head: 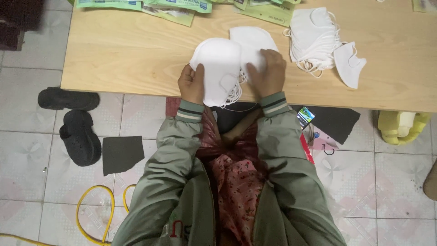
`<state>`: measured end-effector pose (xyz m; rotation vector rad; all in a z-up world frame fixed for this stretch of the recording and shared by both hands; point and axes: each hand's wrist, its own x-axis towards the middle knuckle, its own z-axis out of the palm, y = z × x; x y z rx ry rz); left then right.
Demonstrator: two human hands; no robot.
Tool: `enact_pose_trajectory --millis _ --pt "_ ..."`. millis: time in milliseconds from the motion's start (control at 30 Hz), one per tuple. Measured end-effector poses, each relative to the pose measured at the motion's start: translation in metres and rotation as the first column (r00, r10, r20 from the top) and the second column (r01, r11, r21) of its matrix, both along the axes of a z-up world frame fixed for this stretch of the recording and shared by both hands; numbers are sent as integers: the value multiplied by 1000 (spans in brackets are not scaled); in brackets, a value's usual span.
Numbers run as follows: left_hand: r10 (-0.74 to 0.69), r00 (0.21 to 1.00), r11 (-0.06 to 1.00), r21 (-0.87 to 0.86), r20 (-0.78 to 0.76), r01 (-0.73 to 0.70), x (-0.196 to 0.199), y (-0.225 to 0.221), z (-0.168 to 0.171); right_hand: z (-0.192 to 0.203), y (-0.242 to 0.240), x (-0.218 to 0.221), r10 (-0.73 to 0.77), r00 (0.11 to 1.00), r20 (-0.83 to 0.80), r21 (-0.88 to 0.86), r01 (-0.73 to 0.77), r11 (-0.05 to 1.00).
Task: The person is sorting, unfolding, and stacking white protective masks on a wooden table.
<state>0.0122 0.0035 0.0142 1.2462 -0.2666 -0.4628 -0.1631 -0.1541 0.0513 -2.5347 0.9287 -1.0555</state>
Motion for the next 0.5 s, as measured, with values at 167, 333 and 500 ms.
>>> enact_pose_trajectory --millis 167,333,500 --pt "16 1000 1000 5 -5 -16 -1 0 6 5 11 5 -89 917 -389 118 146 982" --pt "31 999 1000 -2 -10 -31 -1 0 8 13 -5 -8 -200 840 -505 52 260 964" --pt "36 999 999 26 8 -36 -1 -4 6 17 -28 -34 -131 884 -449 146 217 965"
